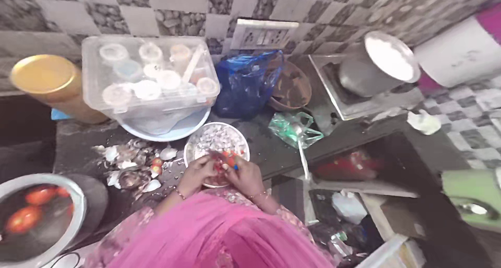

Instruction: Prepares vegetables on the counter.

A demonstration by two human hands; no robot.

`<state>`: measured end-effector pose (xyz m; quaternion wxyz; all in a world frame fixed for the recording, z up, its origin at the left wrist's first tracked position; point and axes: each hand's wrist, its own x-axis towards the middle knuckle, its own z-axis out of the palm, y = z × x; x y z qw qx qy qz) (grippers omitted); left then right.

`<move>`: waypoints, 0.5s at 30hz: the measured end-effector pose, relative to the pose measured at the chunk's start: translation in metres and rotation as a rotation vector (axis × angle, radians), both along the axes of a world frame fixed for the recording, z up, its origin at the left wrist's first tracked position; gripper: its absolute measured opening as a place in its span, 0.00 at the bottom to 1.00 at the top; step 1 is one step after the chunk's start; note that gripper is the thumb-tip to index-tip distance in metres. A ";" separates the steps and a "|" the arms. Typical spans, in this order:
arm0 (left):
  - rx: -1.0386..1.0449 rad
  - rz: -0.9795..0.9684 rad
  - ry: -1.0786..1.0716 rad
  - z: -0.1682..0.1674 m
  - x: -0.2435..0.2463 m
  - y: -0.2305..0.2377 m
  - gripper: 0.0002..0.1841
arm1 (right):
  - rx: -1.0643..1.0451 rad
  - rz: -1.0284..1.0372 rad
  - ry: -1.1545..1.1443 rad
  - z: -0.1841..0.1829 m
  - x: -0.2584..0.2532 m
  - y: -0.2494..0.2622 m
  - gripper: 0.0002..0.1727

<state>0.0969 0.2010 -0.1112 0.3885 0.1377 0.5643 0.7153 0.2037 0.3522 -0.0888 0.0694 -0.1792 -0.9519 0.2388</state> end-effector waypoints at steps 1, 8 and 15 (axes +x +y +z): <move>-0.064 -0.003 0.077 -0.005 -0.003 -0.002 0.19 | 0.031 -0.010 -0.036 0.004 0.001 0.003 0.27; -0.364 -0.350 0.501 0.003 -0.016 -0.033 0.28 | 0.164 0.057 -0.287 0.020 -0.002 0.022 0.29; -0.375 -0.124 0.835 0.037 -0.023 -0.129 0.20 | 0.229 0.068 -0.035 0.027 0.000 0.030 0.23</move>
